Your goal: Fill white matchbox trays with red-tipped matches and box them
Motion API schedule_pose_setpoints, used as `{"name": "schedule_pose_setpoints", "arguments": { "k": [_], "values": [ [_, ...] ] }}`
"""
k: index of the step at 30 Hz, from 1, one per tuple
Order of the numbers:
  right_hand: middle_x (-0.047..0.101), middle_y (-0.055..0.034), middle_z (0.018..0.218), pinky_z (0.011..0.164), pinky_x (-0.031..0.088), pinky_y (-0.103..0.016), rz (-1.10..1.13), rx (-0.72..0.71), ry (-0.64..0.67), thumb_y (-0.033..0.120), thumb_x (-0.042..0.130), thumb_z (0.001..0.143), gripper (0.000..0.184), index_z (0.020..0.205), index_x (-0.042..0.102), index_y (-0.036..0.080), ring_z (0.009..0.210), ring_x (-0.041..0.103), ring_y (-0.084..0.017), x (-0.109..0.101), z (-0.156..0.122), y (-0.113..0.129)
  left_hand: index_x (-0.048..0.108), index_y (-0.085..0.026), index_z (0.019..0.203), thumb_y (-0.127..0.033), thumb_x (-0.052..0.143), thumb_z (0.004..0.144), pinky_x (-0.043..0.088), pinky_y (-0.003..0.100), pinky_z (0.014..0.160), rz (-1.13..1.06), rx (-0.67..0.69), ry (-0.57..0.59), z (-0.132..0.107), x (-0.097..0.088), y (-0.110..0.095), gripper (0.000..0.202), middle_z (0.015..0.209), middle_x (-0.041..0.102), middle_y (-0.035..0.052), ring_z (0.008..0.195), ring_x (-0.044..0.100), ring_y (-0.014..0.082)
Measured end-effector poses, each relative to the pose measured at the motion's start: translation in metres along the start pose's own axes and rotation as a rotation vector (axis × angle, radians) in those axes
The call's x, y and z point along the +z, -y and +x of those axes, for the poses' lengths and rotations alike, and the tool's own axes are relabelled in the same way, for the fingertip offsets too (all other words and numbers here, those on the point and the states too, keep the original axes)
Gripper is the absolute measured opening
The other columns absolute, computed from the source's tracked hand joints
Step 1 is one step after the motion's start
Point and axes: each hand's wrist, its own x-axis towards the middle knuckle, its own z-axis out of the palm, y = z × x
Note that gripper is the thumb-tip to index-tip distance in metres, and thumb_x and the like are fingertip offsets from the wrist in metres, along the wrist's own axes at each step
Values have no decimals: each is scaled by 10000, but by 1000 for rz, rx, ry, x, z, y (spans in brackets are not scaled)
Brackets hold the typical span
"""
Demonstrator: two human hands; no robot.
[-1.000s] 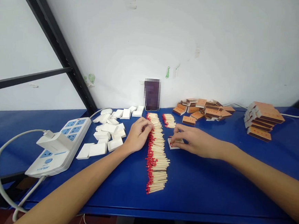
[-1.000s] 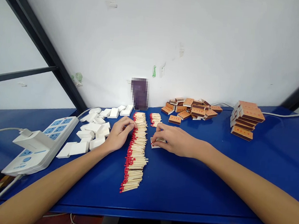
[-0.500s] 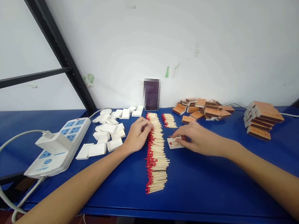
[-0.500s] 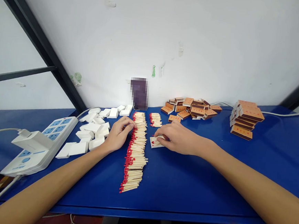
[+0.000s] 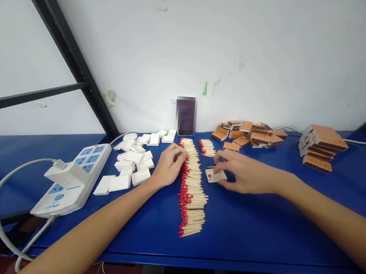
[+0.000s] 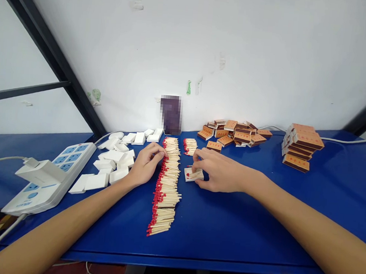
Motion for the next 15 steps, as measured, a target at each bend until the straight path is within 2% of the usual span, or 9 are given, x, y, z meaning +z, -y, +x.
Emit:
{"name": "schedule_pose_setpoints", "arguments": {
  "k": [6,12,15],
  "values": [
    [652,-77,934,852,414,-395,3,-10,39,358,657,851,157,869,695,207,932,574,-260,-2,1,0,650,-181,821,-232,479,973,415,281,727,-1,6,2,0,0,0,234,874,587,25,811,562,162],
    [638,-119,1042,803,481,-350,-80,-44,-50,300,640,878,212,1019,711,158,916,611,-236,2,0,-7,651,-184,824,-235,472,975,420,283,729,5,5,6,0,0,-1,239,878,589,26,808,562,162],
    [630,-131,1095,786,511,-338,-114,-62,-86,269,622,887,205,1022,719,149,909,635,-229,5,0,-10,652,-184,825,-238,473,975,420,282,726,6,3,7,0,0,-1,240,879,589,26,811,564,162]
  ]
}}
